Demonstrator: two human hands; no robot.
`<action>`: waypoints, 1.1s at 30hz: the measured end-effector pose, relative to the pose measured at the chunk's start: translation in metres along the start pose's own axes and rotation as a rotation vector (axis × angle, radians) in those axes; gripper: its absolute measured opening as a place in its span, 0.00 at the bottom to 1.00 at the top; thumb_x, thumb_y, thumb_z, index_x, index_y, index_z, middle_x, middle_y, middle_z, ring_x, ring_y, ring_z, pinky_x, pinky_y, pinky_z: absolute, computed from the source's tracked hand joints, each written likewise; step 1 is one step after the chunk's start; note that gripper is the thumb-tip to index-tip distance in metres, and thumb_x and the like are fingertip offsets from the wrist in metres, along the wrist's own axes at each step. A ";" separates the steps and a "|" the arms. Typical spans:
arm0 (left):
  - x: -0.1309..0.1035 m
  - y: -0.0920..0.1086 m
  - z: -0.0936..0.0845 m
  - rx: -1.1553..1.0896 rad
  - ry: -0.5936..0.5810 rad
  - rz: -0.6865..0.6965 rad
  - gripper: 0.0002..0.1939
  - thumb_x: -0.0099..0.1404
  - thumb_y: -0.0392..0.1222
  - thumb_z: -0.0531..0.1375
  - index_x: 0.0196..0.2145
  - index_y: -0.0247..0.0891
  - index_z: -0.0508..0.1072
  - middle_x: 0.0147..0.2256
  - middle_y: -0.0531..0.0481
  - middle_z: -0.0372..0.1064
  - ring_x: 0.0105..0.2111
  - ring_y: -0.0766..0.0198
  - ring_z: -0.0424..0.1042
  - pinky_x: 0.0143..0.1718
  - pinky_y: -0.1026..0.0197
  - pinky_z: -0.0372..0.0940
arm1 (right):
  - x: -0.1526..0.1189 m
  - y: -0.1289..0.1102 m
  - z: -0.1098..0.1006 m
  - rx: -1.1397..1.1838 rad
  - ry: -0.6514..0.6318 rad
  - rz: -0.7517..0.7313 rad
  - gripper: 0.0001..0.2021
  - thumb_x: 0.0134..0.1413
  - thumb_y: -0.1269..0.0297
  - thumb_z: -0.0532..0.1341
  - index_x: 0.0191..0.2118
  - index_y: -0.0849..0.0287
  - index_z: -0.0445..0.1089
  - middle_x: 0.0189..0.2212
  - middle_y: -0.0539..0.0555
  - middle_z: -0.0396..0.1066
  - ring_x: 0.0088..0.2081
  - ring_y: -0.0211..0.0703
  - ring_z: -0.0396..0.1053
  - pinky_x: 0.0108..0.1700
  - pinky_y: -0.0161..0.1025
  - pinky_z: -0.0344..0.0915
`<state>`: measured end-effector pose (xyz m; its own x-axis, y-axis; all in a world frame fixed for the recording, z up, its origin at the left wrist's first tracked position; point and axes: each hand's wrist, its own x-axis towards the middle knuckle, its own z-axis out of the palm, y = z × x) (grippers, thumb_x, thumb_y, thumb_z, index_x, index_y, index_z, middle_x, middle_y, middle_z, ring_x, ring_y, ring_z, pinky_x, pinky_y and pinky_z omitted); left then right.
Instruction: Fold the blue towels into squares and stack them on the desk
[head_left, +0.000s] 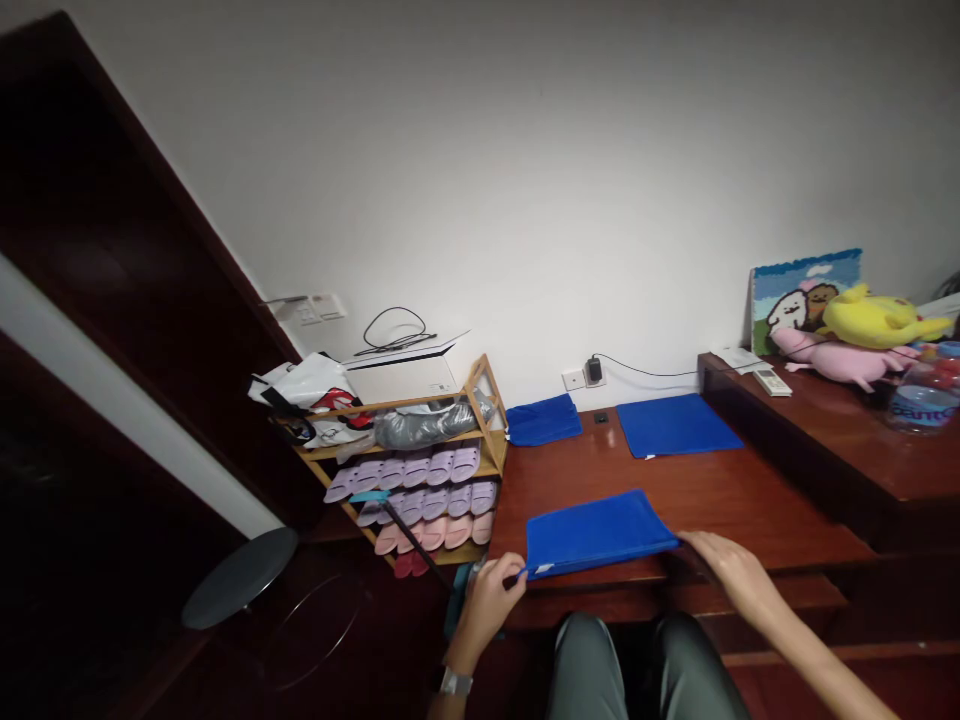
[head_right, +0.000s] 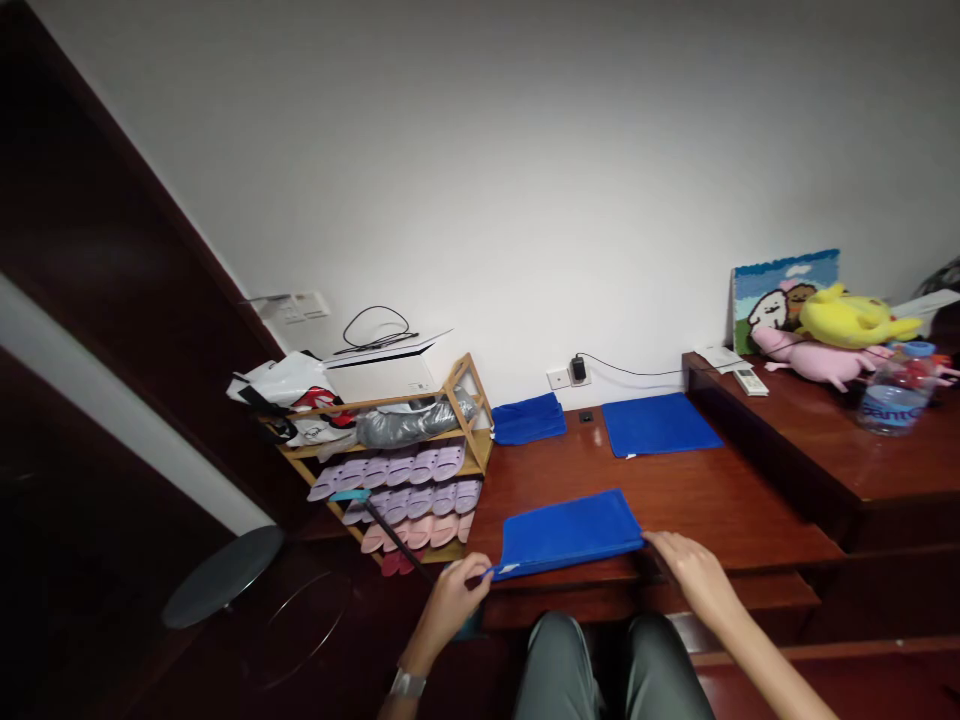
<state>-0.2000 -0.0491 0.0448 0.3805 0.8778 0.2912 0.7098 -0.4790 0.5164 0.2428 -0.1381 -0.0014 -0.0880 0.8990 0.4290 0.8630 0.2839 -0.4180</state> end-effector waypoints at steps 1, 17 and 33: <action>0.006 0.015 -0.013 -0.048 -0.050 0.000 0.06 0.67 0.42 0.57 0.35 0.44 0.75 0.35 0.52 0.80 0.38 0.60 0.80 0.44 0.61 0.71 | 0.000 0.000 -0.017 0.029 -0.005 0.015 0.22 0.66 0.68 0.50 0.59 0.50 0.74 0.55 0.55 0.78 0.54 0.50 0.77 0.57 0.48 0.72; 0.043 0.132 -0.101 -0.191 -0.416 0.139 0.09 0.67 0.45 0.63 0.41 0.43 0.81 0.42 0.53 0.81 0.42 0.61 0.77 0.46 0.64 0.68 | -0.044 0.015 -0.179 0.079 0.072 -0.066 0.19 0.67 0.51 0.58 0.58 0.46 0.76 0.54 0.55 0.78 0.52 0.51 0.78 0.54 0.41 0.75; 0.108 0.182 -0.077 -0.201 -0.694 0.301 0.10 0.64 0.42 0.66 0.42 0.44 0.85 0.37 0.54 0.84 0.35 0.62 0.80 0.40 0.65 0.70 | -0.071 0.070 -0.215 -0.055 0.090 0.001 0.20 0.62 0.46 0.62 0.56 0.42 0.77 0.52 0.53 0.80 0.51 0.53 0.78 0.56 0.46 0.74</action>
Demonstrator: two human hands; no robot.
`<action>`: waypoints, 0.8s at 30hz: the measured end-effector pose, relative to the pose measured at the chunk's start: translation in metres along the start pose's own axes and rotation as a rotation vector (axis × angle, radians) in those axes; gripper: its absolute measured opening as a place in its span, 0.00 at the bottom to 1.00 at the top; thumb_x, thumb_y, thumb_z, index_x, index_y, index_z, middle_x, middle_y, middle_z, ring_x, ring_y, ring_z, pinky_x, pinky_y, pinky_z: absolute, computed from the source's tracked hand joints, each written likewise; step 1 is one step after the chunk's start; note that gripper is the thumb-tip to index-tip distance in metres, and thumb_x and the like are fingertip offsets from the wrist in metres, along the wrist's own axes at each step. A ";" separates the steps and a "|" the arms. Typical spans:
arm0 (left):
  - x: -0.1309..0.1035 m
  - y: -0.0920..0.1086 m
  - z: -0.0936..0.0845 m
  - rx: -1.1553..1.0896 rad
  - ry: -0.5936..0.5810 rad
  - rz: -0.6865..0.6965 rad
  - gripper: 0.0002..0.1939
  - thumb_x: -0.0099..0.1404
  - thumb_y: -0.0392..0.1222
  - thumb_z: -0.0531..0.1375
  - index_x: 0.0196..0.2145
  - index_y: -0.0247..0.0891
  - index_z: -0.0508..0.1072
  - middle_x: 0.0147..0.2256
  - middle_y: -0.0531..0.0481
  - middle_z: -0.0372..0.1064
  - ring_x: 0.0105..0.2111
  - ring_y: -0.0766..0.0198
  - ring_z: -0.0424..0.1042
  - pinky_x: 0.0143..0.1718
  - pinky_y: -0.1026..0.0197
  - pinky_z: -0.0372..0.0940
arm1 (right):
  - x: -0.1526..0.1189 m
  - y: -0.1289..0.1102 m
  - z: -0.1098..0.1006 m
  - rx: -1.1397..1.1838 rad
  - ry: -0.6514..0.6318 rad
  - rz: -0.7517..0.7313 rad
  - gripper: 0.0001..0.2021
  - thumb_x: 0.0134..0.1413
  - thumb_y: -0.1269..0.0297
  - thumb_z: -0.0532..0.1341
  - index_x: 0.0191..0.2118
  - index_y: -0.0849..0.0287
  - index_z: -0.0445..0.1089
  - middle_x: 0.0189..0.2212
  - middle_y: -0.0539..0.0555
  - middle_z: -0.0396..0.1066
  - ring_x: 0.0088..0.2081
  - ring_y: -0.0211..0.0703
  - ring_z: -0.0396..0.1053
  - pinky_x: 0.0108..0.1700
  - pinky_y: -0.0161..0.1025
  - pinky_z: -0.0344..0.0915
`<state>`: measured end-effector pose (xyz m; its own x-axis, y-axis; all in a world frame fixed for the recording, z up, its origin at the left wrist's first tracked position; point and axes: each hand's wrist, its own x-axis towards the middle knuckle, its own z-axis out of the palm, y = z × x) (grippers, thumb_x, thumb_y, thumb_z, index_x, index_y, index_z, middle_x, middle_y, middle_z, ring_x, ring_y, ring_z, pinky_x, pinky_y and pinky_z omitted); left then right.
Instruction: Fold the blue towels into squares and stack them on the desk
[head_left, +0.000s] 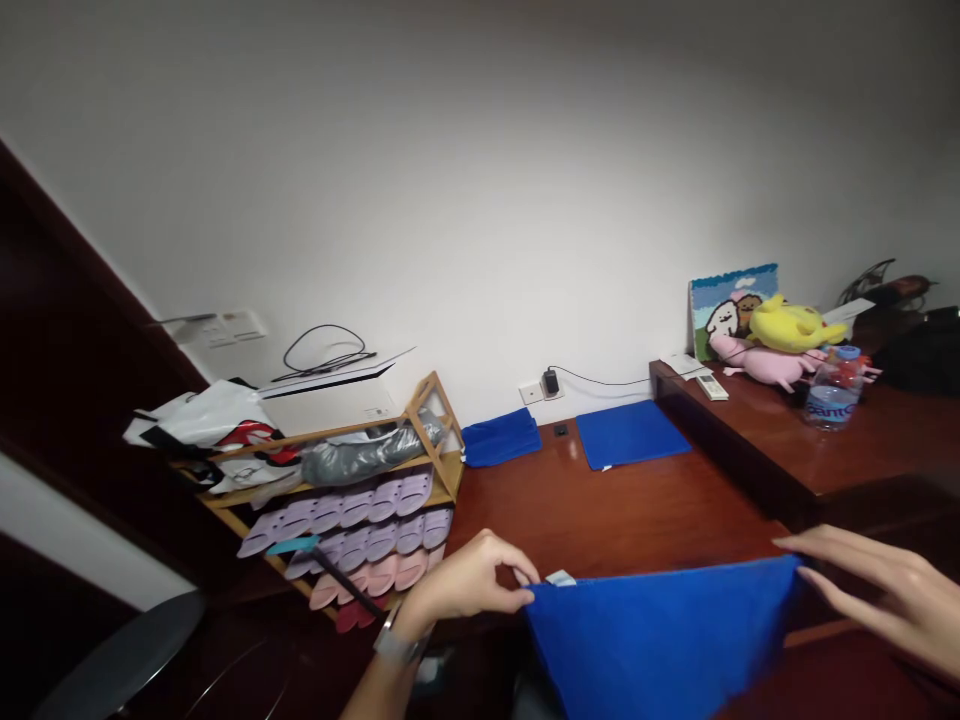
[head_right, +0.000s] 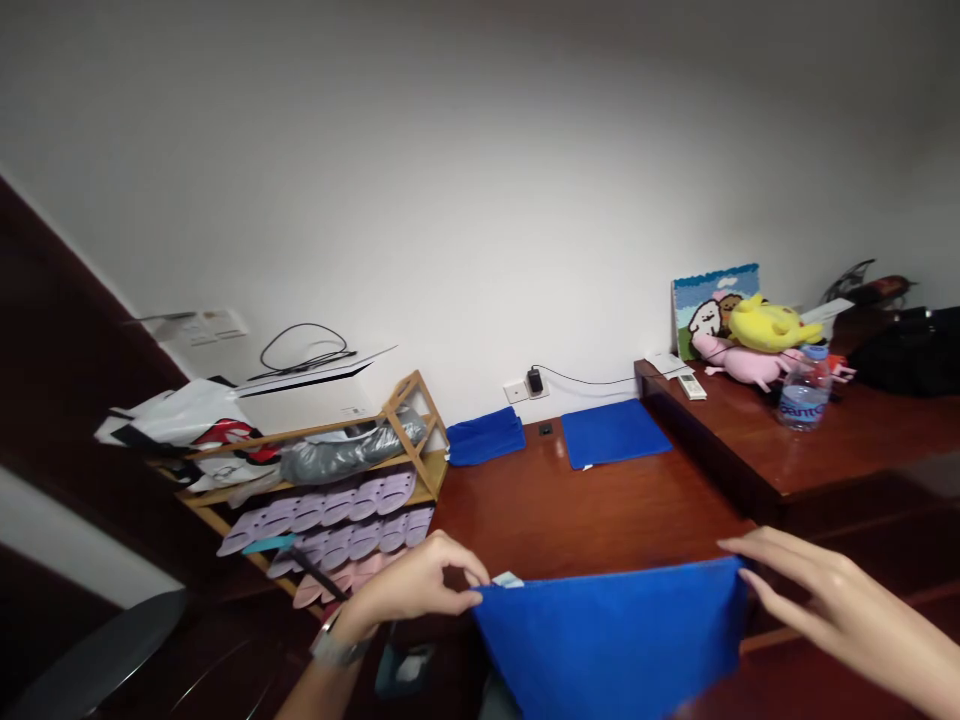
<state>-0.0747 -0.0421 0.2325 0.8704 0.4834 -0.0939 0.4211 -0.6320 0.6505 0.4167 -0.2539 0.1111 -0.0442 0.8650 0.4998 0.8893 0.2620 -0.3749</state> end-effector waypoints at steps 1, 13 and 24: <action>0.017 -0.009 -0.005 -0.002 -0.002 -0.008 0.10 0.63 0.43 0.66 0.41 0.43 0.85 0.36 0.53 0.84 0.35 0.62 0.80 0.40 0.65 0.70 | 0.019 0.003 0.001 0.020 -0.030 0.016 0.19 0.63 0.45 0.61 0.54 0.43 0.78 0.50 0.54 0.80 0.50 0.53 0.78 0.54 0.46 0.75; 0.276 -0.124 -0.098 0.120 0.492 0.059 0.09 0.63 0.41 0.63 0.36 0.34 0.82 0.31 0.49 0.81 0.33 0.60 0.78 0.37 0.63 0.69 | 0.298 0.151 0.051 -0.052 0.116 0.167 0.14 0.63 0.57 0.56 0.42 0.56 0.78 0.42 0.58 0.82 0.44 0.51 0.79 0.52 0.45 0.72; 0.373 -0.214 -0.027 0.370 0.859 0.144 0.09 0.68 0.33 0.59 0.42 0.41 0.78 0.41 0.47 0.78 0.45 0.55 0.74 0.51 0.52 0.66 | 0.322 0.238 0.159 -0.146 0.320 0.357 0.16 0.61 0.66 0.53 0.47 0.61 0.76 0.46 0.63 0.79 0.49 0.53 0.77 0.56 0.49 0.69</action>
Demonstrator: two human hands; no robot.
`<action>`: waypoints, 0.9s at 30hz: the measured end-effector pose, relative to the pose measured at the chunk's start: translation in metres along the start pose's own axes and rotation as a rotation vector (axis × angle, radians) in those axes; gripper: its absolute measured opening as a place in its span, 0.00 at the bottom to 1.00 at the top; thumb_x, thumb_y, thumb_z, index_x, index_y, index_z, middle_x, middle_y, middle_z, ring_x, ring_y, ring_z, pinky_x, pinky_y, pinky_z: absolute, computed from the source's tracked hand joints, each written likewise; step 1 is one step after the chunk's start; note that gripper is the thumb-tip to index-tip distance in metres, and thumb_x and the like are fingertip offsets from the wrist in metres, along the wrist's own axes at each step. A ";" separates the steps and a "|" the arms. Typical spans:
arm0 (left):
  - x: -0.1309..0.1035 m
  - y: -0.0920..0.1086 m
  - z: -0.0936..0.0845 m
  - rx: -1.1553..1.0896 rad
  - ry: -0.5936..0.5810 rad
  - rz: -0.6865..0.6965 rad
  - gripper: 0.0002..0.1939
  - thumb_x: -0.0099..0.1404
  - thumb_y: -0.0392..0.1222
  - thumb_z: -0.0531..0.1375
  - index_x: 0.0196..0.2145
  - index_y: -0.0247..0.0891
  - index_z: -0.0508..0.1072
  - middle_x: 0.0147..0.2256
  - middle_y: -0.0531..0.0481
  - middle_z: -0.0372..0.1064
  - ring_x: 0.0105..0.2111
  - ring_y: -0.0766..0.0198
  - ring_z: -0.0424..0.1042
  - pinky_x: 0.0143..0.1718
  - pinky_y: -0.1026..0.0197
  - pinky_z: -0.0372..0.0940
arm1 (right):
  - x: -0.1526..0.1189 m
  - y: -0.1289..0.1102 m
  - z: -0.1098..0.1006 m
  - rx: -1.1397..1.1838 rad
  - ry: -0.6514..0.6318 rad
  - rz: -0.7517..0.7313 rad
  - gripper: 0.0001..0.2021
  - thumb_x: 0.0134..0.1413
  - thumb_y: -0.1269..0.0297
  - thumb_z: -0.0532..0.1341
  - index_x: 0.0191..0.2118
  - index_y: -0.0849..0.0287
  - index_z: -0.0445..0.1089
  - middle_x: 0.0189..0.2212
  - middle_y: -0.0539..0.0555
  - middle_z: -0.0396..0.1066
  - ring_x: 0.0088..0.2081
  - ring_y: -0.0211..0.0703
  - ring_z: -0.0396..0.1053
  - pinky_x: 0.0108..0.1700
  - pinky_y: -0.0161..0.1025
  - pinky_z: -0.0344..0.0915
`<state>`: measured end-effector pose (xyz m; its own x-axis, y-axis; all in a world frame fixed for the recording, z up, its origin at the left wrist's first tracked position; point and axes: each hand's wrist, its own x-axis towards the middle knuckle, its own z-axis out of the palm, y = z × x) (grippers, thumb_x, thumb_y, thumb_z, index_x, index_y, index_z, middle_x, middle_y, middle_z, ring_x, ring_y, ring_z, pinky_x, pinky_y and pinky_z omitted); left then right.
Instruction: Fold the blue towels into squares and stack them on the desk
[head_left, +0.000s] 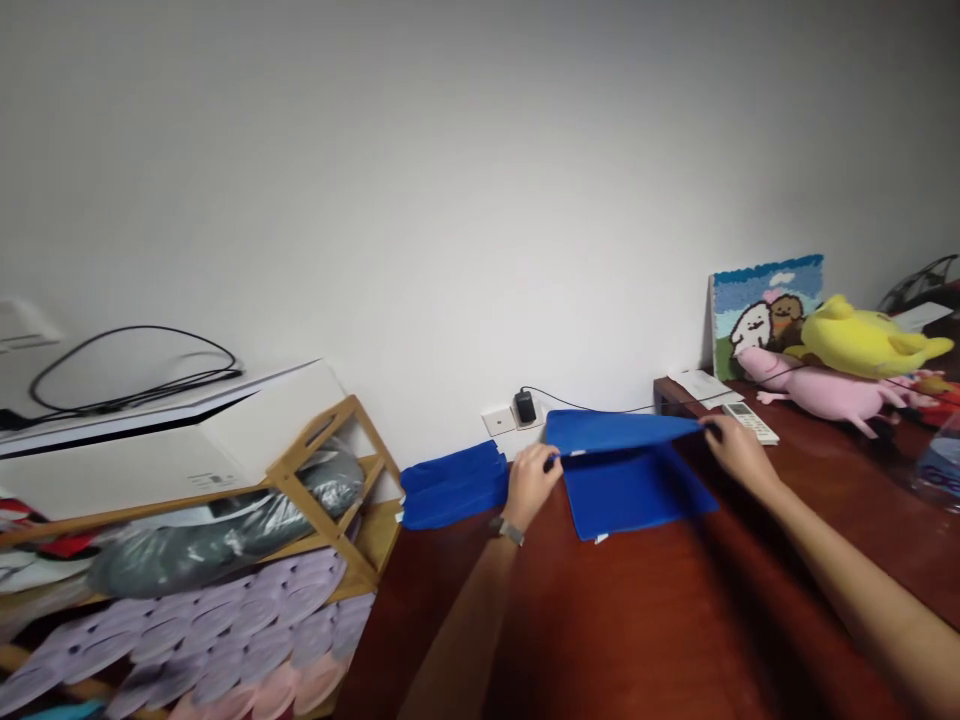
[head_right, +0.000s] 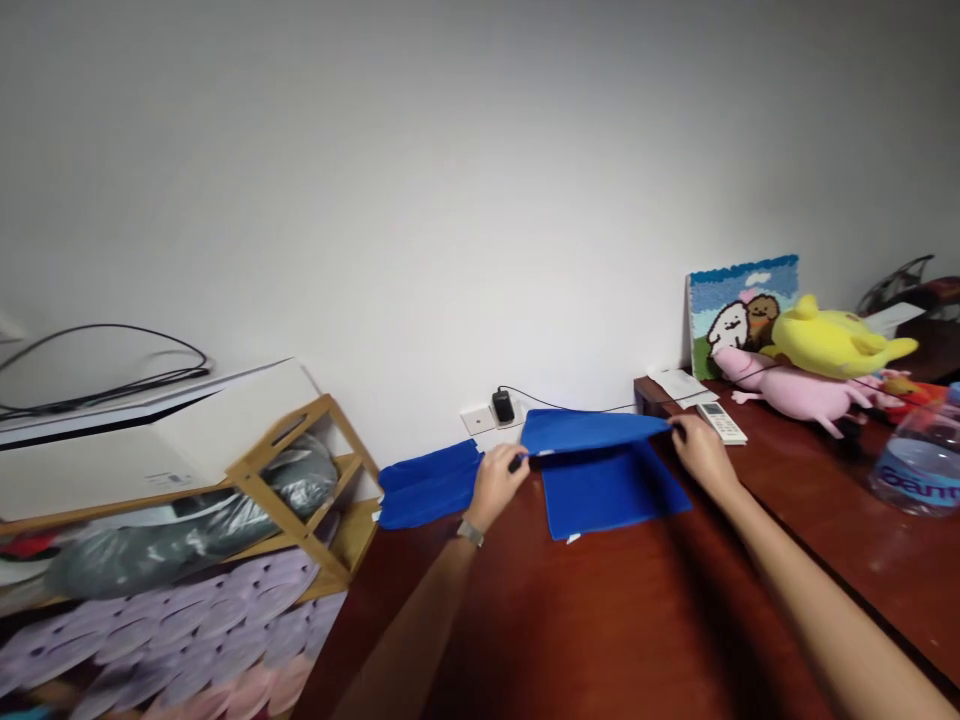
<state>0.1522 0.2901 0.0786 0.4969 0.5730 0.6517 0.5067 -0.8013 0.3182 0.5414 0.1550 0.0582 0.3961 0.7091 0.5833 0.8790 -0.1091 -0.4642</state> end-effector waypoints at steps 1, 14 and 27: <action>-0.014 -0.004 0.021 0.036 -0.031 0.006 0.09 0.68 0.33 0.58 0.41 0.41 0.77 0.41 0.47 0.78 0.44 0.55 0.74 0.50 0.52 0.66 | -0.013 0.012 0.018 -0.017 -0.028 0.045 0.17 0.61 0.66 0.53 0.47 0.61 0.76 0.47 0.62 0.79 0.49 0.53 0.77 0.55 0.49 0.70; -0.138 -0.018 0.136 0.094 -0.197 0.039 0.10 0.64 0.27 0.57 0.37 0.41 0.71 0.37 0.48 0.74 0.40 0.56 0.72 0.44 0.53 0.67 | -0.136 0.098 0.115 -0.148 -0.291 0.134 0.21 0.65 0.54 0.48 0.50 0.57 0.72 0.52 0.61 0.76 0.47 0.53 0.77 0.43 0.45 0.73; -0.164 0.010 0.116 0.068 -0.230 0.118 0.06 0.61 0.33 0.62 0.35 0.41 0.72 0.35 0.49 0.71 0.39 0.55 0.70 0.44 0.53 0.67 | -0.172 0.109 0.092 -0.368 -0.265 -0.109 0.21 0.64 0.59 0.48 0.46 0.60 0.75 0.45 0.65 0.79 0.46 0.58 0.78 0.52 0.53 0.72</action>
<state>0.1573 0.2082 -0.1051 0.6981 0.5069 0.5057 0.4784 -0.8557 0.1972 0.5448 0.0852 -0.1536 0.2567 0.8786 0.4028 0.9665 -0.2298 -0.1147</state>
